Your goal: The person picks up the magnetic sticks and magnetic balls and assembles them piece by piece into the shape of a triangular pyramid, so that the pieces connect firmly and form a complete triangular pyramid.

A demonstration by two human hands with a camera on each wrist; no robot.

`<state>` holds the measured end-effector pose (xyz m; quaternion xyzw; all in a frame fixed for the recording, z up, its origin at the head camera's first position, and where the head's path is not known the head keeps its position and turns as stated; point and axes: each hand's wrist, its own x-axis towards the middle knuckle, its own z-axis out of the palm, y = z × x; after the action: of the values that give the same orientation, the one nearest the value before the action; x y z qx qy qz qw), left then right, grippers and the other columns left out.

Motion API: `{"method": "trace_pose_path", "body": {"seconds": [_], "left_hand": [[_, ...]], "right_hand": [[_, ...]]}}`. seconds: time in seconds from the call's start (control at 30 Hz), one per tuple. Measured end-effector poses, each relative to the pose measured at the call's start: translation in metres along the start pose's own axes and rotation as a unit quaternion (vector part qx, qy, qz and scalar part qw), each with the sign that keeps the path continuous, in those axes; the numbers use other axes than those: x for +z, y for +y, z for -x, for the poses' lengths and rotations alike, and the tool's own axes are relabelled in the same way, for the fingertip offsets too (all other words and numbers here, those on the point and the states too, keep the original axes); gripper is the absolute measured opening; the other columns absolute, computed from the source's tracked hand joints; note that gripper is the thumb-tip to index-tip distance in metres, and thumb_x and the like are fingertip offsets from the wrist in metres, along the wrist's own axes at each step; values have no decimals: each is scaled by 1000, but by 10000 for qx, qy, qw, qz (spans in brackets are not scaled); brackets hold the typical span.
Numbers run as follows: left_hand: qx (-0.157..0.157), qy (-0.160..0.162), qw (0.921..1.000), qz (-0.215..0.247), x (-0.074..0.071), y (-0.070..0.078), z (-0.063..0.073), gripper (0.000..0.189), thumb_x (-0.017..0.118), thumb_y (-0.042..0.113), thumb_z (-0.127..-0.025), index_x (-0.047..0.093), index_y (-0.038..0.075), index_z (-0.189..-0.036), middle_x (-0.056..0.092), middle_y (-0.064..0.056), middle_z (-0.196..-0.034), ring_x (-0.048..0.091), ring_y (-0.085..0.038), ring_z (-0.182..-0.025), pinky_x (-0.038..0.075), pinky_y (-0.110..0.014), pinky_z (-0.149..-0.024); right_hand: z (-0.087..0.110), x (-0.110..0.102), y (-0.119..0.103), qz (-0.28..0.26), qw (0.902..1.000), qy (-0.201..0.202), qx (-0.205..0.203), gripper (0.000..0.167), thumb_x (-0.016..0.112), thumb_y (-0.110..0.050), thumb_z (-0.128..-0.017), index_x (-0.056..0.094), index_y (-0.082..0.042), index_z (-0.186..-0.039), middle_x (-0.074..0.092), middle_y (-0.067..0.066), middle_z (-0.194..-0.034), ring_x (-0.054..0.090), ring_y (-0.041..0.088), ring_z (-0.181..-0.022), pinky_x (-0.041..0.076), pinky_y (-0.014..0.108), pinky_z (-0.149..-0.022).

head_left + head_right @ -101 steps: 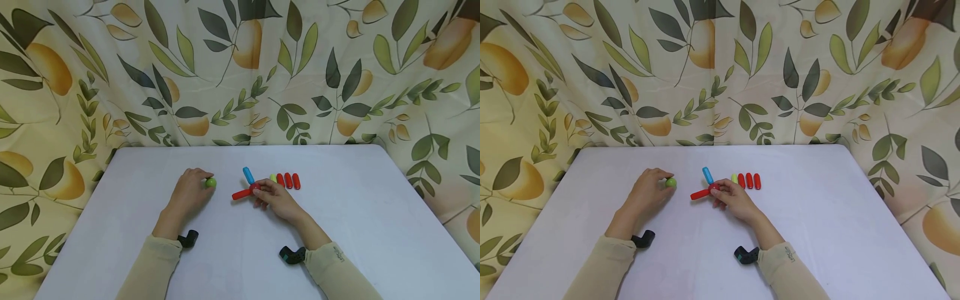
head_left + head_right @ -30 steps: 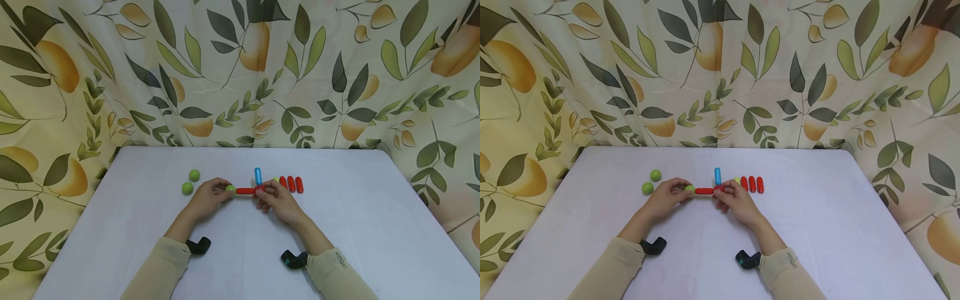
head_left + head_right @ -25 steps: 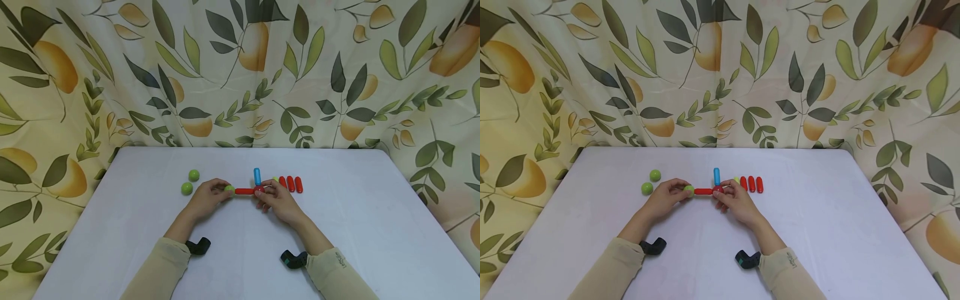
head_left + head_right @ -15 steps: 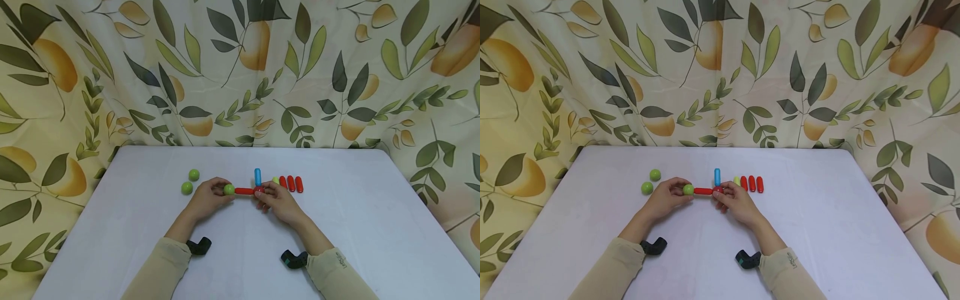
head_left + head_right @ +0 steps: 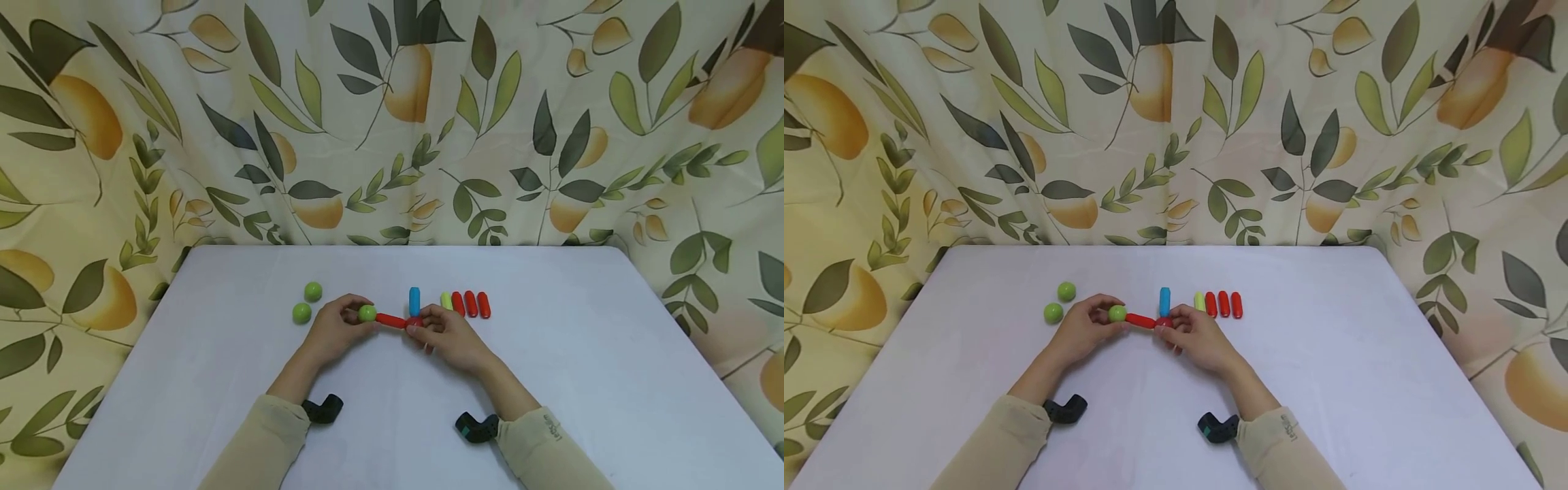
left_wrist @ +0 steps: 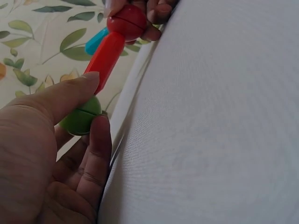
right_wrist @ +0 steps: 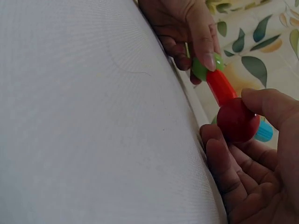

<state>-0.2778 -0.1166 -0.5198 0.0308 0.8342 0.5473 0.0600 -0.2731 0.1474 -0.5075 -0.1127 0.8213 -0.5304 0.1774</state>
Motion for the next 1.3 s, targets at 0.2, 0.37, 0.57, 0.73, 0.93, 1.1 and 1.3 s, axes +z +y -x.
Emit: {"method": "trace_pose_path", "body": {"seconds": [0.2,0.37,0.57,0.73,0.93,1.1,1.3], "left_hand": [[1,-10,10000,94,3,-8,5,41,89,29,-83,72,27,-121,70,1,-110,65,-15,-95,53,-32,-86],[29,-33,9998,185,2,-7,5,41,86,27,-86,72,26,-124,69,0,-114,64,-15,-93,53,-29,-82],[48,-182,9995,257,1,-4,2,39,81,28,-91,71,21,-128,71,0,-113,68,-13,-87,56,-29,-75],[15,-183,9998,45,0,-2,-1,35,79,32,-93,72,21,-125,73,1,-100,65,-13,-79,54,-30,-72],[-18,-152,9997,-212,-1,-1,-1,35,78,34,-93,73,22,-126,74,2,-93,66,-12,-80,53,-30,-72],[192,-117,9987,-457,-1,-2,0,32,78,32,-94,75,21,-124,70,3,-104,64,-13,-85,53,-30,-74],[355,-79,9969,-696,0,-2,-2,32,77,32,-95,76,21,-124,69,4,-109,62,-13,-88,52,-30,-76]], "right_hand": [[5,6,2,150,9999,-53,-34,35,77,-38,-94,67,-13,-116,71,8,-90,66,21,-76,56,31,-70],[7,7,0,505,9987,-23,-23,33,80,-45,-89,71,-19,-106,68,4,-83,62,19,-72,52,28,-63],[8,7,-6,1031,9945,110,121,33,83,-54,-83,74,-24,-93,64,1,-73,59,18,-70,45,28,-60],[8,5,-13,1338,9906,214,212,31,83,-58,-81,78,-28,-87,66,-1,-71,58,18,-71,43,27,-59],[7,3,-13,1249,9921,16,98,24,82,-52,-85,81,-28,-85,67,-3,-72,57,18,-71,43,26,-59],[7,3,-12,1160,9931,-183,5,22,80,-48,-88,80,-28,-82,65,-3,-72,55,18,-72,40,26,-58],[7,-4,-12,1177,9927,-227,-150,21,76,-46,-93,80,-26,-85,65,-1,-78,57,19,-75,46,27,-61]]}}
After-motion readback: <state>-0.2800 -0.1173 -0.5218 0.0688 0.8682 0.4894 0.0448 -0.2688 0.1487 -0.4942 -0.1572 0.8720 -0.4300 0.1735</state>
